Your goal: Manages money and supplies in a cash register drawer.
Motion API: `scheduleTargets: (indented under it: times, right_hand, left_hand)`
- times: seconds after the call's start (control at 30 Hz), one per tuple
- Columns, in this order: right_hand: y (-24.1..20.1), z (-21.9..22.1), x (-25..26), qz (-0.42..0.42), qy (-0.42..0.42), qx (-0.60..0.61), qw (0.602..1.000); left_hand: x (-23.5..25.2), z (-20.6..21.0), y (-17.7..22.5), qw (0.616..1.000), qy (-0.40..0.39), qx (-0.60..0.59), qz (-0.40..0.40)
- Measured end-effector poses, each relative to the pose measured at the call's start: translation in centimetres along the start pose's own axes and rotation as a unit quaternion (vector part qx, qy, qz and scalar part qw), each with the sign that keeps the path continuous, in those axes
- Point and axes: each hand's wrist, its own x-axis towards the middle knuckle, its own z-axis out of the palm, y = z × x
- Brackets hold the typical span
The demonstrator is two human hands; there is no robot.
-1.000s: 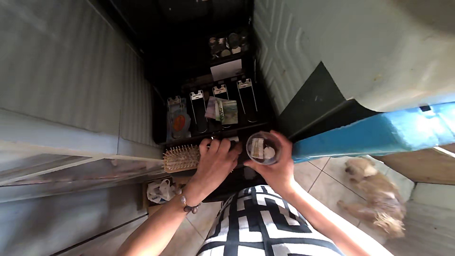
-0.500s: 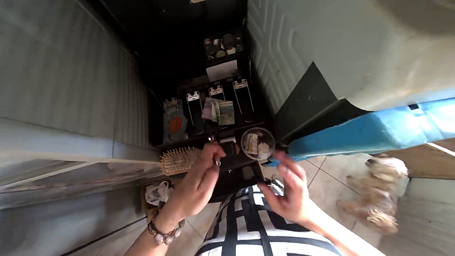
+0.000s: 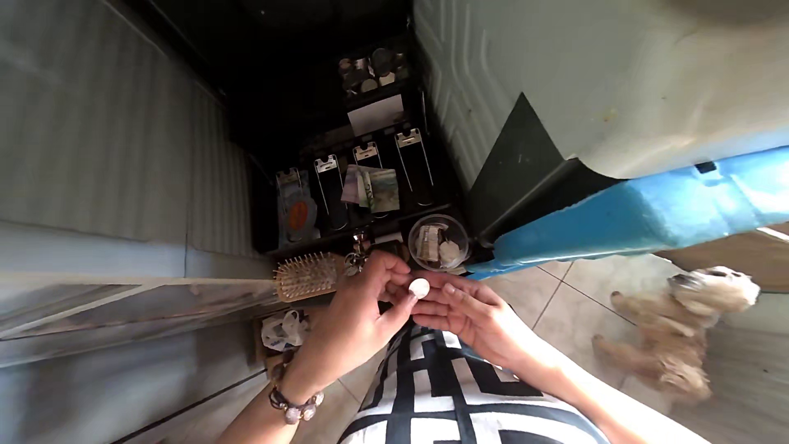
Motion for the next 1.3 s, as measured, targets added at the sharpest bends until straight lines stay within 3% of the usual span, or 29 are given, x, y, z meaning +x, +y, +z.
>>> scheduleTargets:
  times: [0.1,0.2,0.3,0.4,0.67,0.77,0.83,0.93,1.03,1.17,1.3]
  right_hand:
    - [-0.1,-0.3,0.0,0.011,-0.009,0.041,0.999]
    - [-0.2,-0.7,0.0,0.026,-0.030,0.084,0.996]
    - [-0.1,-1.0,-0.1,0.036,-0.031,0.093,0.995]
    - [-0.2,-1.3,-0.3,0.036,-0.040,0.104,0.993]
    - [-0.2,-1.8,-0.3,0.039,-0.080,0.101,0.991]
    - [-0.4,-2.2,-0.3,0.037,-0.102,0.015,0.994]
    - [-0.5,-2.3,-0.4,0.024,-0.106,-0.109,0.988]
    - [-1.0,-2.4,-0.7,-0.051,-0.111,-0.297,0.947]
    - [-1.2,-2.2,-1.0,-0.124,-0.068,-0.384,0.913]
    - [-1.5,-2.4,-1.3,-0.175,-0.039,-0.416,0.891]
    - [-1.3,-2.9,-1.4,-0.184,-0.021,-0.426,0.886]
  left_hand:
    - [-0.5,1.0,-0.1,0.973,0.085,0.178,0.121]
    - [-1.0,1.4,-0.6,0.932,0.057,0.273,0.232]
    - [-1.1,0.8,-1.0,0.964,0.011,0.192,0.183]
    - [-1.1,-1.0,-1.1,0.985,0.015,0.129,0.115]
    - [1.7,-3.7,0.2,0.960,0.075,0.220,0.156]
    - [4.6,-3.8,1.4,0.942,0.020,0.277,0.190]
    - [6.8,-3.8,2.3,0.921,-0.064,0.320,0.212]
    - [9.8,-3.1,3.7,0.874,-0.217,0.387,0.196]
    - [11.9,-1.9,5.3,0.819,-0.316,0.455,0.152]
    - [13.0,-1.5,5.7,0.772,-0.319,0.504,0.223]
    - [13.5,-1.6,5.9,0.732,-0.327,0.560,0.208]
